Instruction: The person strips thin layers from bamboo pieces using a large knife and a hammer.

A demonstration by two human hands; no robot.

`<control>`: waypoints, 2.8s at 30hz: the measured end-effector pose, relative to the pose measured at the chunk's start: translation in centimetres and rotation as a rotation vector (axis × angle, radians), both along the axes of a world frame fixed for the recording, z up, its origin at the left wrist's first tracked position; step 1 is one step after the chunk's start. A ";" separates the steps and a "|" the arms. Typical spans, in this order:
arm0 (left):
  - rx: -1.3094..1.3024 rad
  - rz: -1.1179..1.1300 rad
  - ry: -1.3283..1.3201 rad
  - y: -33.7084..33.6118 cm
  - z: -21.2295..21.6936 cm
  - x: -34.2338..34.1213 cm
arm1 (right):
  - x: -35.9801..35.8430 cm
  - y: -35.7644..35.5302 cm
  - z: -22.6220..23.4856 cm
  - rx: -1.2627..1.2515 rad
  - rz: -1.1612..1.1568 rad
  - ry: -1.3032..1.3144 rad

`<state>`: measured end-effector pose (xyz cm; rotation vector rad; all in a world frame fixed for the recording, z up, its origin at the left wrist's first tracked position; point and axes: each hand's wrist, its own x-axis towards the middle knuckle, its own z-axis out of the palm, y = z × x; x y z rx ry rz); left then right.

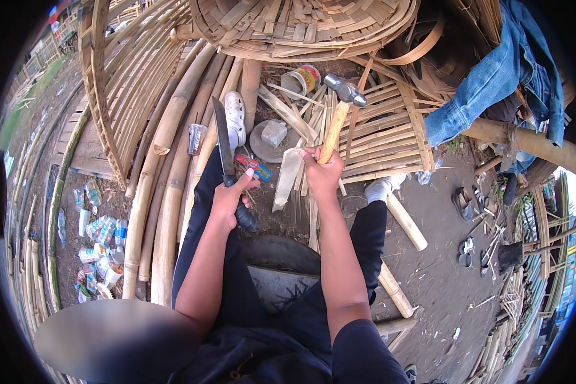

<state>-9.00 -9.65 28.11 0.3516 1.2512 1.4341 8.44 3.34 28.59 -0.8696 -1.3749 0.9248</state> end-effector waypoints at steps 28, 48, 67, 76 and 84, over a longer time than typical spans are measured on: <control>0.005 -0.085 -0.035 -0.4 -0.5 -0.6 | 0.8 1.0 -1.0 0.168 -0.240 -0.228; 0.112 -0.490 0.163 -2.5 1.3 5.5 | 0.7 0.2 -1.0 -0.015 -0.381 -0.233; 0.106 -0.709 -0.216 -3.8 2.5 3.3 | 1.6 -0.6 -1.7 -0.090 -0.387 -0.307; 0.152 -0.718 -0.176 -4.3 2.9 2.7 | 1.9 -0.6 -3.1 -0.080 -0.344 -0.089; 0.146 -0.703 0.259 -4.3 3.7 2.7 | 2.0 -1.0 -2.7 -0.154 -0.319 -0.023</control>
